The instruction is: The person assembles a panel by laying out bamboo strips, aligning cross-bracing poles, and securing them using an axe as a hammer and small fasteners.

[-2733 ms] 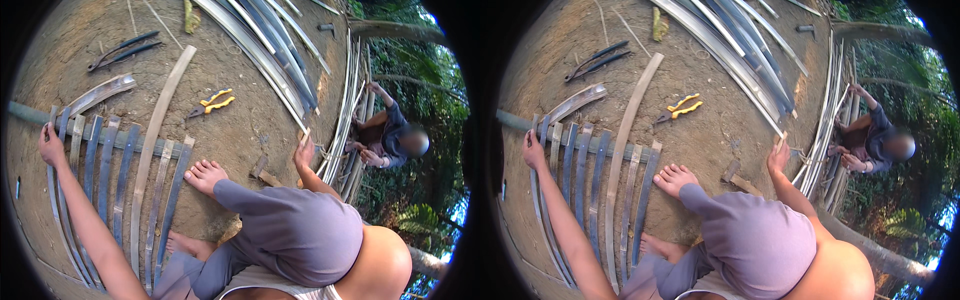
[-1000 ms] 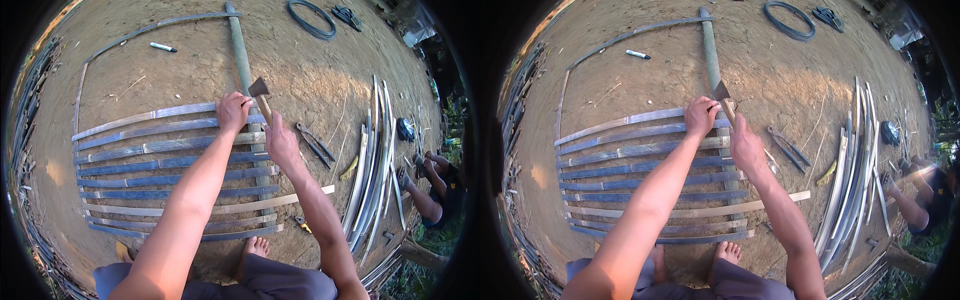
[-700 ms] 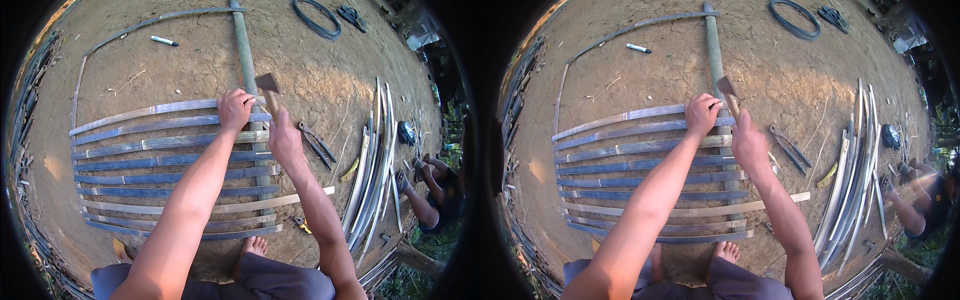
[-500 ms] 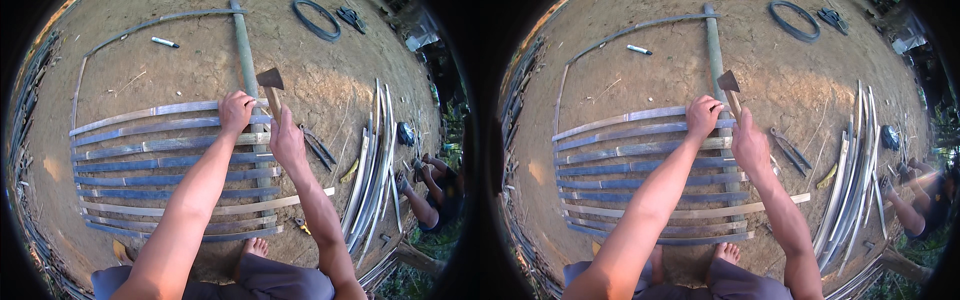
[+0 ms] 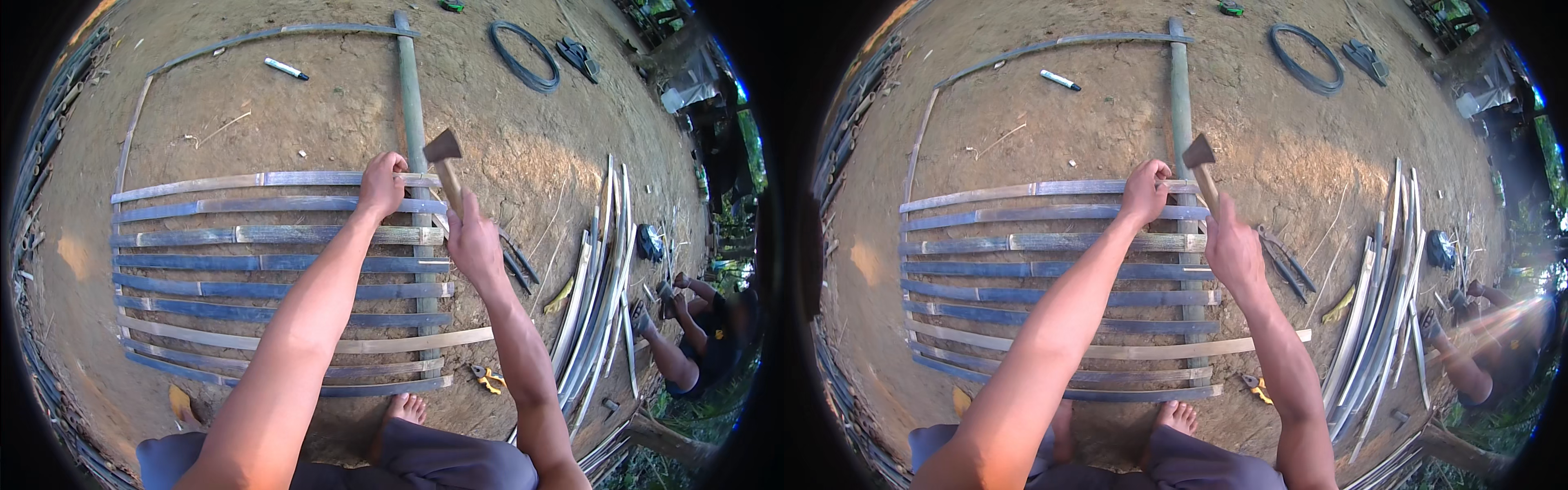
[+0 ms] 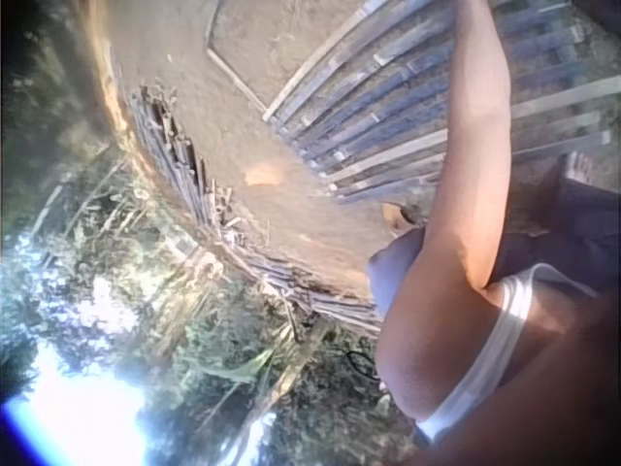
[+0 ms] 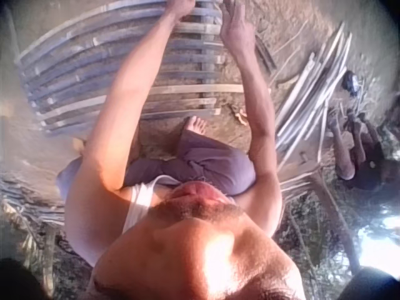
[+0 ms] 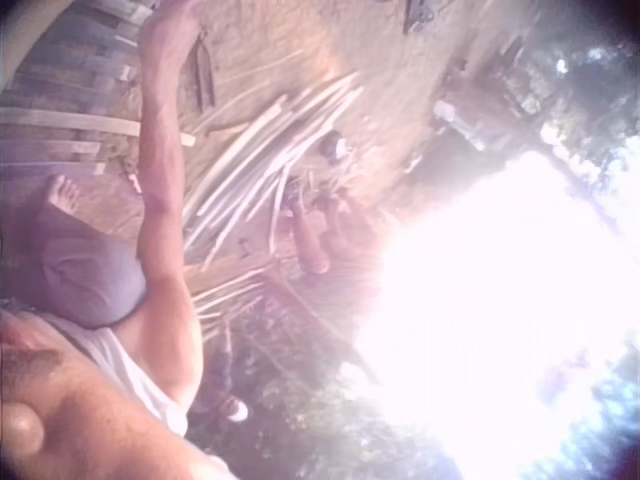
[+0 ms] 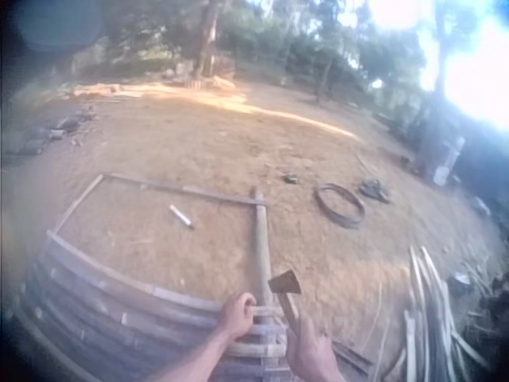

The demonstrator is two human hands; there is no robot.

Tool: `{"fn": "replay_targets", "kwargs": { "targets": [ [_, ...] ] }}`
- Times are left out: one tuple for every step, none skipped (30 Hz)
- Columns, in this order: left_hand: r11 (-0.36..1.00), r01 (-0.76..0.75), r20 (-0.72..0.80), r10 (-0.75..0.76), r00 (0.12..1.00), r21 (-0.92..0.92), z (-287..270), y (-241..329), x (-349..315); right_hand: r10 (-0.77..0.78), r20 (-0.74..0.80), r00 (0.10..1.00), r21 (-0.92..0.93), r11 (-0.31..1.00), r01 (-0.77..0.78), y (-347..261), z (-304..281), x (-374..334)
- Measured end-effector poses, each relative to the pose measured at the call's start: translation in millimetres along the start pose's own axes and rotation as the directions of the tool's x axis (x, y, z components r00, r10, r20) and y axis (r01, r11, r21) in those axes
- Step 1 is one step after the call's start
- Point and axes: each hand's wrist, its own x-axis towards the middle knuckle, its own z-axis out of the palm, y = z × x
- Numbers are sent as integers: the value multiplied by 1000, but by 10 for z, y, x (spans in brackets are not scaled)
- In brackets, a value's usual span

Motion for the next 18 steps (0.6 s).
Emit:
{"fn": "replay_targets", "kwargs": {
  "targets": [
    [1000, -1, -2, 1, 1000, -11, -8, -18, 31, -23, -102, 995, 60, 998, 29, -56, -30, 21],
    [1000, 12, -2, -12, 1000, -13, -66, -39, 37, -36, -190, 981, 127, 990, 61, -247, -76, 44],
    [1000, 20, 1, -20, 1000, -25, -76, -58, 29, -39, -282, 959, 183, 979, 93, -355, -114, 41],
    [1000, 14, -8, -14, 1000, -22, -85, -75, -11, -58, -305, 951, 179, 977, 117, -327, -39, 2],
    [1000, -7, -22, 6, 1000, -30, -43, -73, 15, -85, -340, 936, 161, 976, 147, -231, 45, -30],
    [999, -27, -38, 26, 999, -33, -13, -82, 35, -112, -375, 920, 145, 973, 178, -123, 146, -61],
    [998, -41, -44, 40, 998, -38, 30, -78, 34, -104, -219, 970, 16, 994, 110, 29, 237, -102],
    [999, -36, -39, 35, 999, -21, 23, -69, 28, 45, 103, 994, -60, 997, -39, 79, 220, -108],
    [999, -31, -34, 31, 999, -3, 23, -53, 23, 36, 92, 995, -104, 994, -26, 132, 208, -93],
    [1000, -27, -29, 28, 999, 13, 29, -33, 31, 27, 81, 996, -148, 989, -15, 179, 205, -70],
    [995, -92, -80, 94, 992, 31, 56, -128, 57, 17, 22, 1000, -22, 1000, -17, 54, 152, 32],
    [997, -77, -74, 79, 994, 25, 49, -174, 4, 42, -18, 999, 100, 994, -40, -125, 47, 57],
    [998, -60, -73, 61, 995, 21, 2, -204, -37, 68, -52, 996, 222, 974, -55, -318, -50, 64],
    [998, -56, -82, 57, 995, 12, -29, -193, -4, -68, -306, 950, 160, 980, 122, -497, -175, 83],
    [998, -56, -89, 58, 994, 31, -67, -183, 19, -99, -438, 893, 186, 962, 198, -516, -164, 83],
    [999, -36, -83, 38, 996, 30, -108, -171, -12, -129, -487, 864, 183, 952, 245, -395, -31, 62],
    [999, -32, -73, 33, 997, 14, -56, -132, 6, -158, -542, 825, 158, 945, 285, -236, 39, 44],
    [1000, -29, -61, 29, 998, 2, -13, -102, 21, -92, -374, 923, 162, 973, 162, -6, 198, -42]
  ]
}}
